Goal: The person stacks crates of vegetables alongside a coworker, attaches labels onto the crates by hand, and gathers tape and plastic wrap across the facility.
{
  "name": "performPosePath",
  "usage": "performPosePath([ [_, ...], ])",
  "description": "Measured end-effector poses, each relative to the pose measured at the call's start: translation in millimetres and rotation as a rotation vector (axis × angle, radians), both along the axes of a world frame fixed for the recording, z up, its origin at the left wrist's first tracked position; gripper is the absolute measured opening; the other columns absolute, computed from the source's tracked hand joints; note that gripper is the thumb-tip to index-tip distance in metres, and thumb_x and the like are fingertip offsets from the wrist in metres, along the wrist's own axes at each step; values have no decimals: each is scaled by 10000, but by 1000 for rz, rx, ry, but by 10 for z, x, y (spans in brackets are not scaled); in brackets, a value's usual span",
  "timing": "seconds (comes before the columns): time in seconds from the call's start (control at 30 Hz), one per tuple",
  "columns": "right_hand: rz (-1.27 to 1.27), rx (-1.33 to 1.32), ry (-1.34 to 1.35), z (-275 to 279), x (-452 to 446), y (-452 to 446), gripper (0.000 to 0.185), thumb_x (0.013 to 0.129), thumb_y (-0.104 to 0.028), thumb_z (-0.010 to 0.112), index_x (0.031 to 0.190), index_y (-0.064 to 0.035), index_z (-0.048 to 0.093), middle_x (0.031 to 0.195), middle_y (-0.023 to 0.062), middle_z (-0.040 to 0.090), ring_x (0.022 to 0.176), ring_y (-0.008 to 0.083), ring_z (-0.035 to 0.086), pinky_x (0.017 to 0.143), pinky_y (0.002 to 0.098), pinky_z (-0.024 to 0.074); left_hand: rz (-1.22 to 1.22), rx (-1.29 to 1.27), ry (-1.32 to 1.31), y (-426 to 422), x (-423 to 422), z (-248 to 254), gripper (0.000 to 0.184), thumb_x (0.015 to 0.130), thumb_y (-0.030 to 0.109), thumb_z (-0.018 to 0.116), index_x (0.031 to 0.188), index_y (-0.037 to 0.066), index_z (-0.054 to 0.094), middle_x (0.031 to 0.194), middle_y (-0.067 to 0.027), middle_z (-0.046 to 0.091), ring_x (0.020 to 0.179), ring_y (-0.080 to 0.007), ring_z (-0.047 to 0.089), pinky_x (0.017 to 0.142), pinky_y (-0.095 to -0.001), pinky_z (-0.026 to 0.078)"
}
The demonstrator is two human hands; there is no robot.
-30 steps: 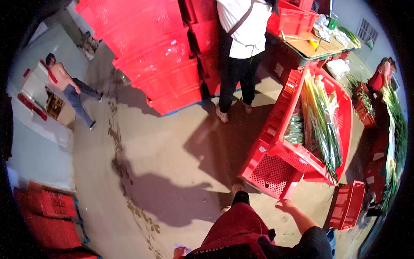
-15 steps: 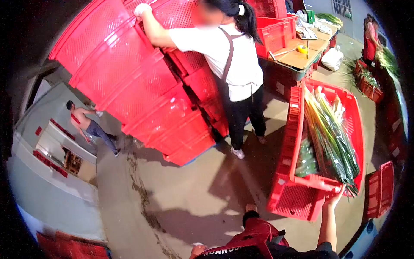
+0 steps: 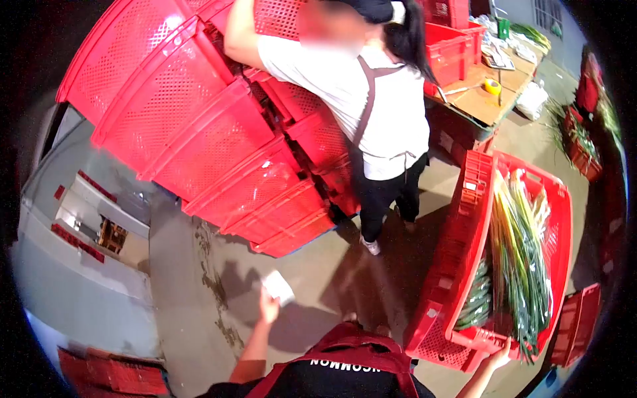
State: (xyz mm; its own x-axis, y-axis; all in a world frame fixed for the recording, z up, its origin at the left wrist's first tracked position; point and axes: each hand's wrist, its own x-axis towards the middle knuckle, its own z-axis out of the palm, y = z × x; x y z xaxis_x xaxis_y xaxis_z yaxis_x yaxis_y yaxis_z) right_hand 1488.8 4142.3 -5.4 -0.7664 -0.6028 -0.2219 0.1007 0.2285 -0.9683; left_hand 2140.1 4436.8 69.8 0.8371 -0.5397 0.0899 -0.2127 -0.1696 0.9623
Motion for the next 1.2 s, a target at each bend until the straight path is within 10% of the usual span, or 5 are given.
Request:
performPosePath([
  [0.17,-35,730,880,695,249,-52,687,719,-411,666,1143,93,467,1114,220,532,956,312,544,832,399,446,32,-101,-228,-1478,1235,1958,752,757,-113,409,1371,100,32,1036,-157,556,963,-201,549,822,-316,428],
  [0.23,-99,300,1596,466,119,-159,813,719,-436,647,1272,61,317,1238,234,429,1143,339,422,952,433,350,-52,-220,-500,-1893,2018,2290,360,778,-47,418,1133,4,455,963,-118,570,899,-187,552,790,-298,428],
  [0.33,93,-272,1548,1453,1452,-801,627,832,-399,528,1249,47,385,1235,227,446,1152,324,429,988,443,330,-94,-114,-832,-2541,2882,2882,148,715,-83,413,806,-42,521,784,-110,493,784,-233,525,699,-281,410],
  [0.73,655,-1683,1641,5684,7037,-1685,272,706,-153,592,941,-30,533,1120,178,471,1085,353,412,934,453,312,-590,-162,-284,-4809,4331,4438,632,668,270,750,1149,-24,464,990,-134,608,885,-197,586,758,-301,470],
  [1.2,1064,-1138,1861,7134,9632,-2591,806,602,-573,663,1127,3,460,1035,239,564,964,355,553,844,429,422,-325,-315,-467,-5179,4528,4118,447,558,240,813,866,-17,617,831,-133,655,727,-177,631,656,-296,487],
])
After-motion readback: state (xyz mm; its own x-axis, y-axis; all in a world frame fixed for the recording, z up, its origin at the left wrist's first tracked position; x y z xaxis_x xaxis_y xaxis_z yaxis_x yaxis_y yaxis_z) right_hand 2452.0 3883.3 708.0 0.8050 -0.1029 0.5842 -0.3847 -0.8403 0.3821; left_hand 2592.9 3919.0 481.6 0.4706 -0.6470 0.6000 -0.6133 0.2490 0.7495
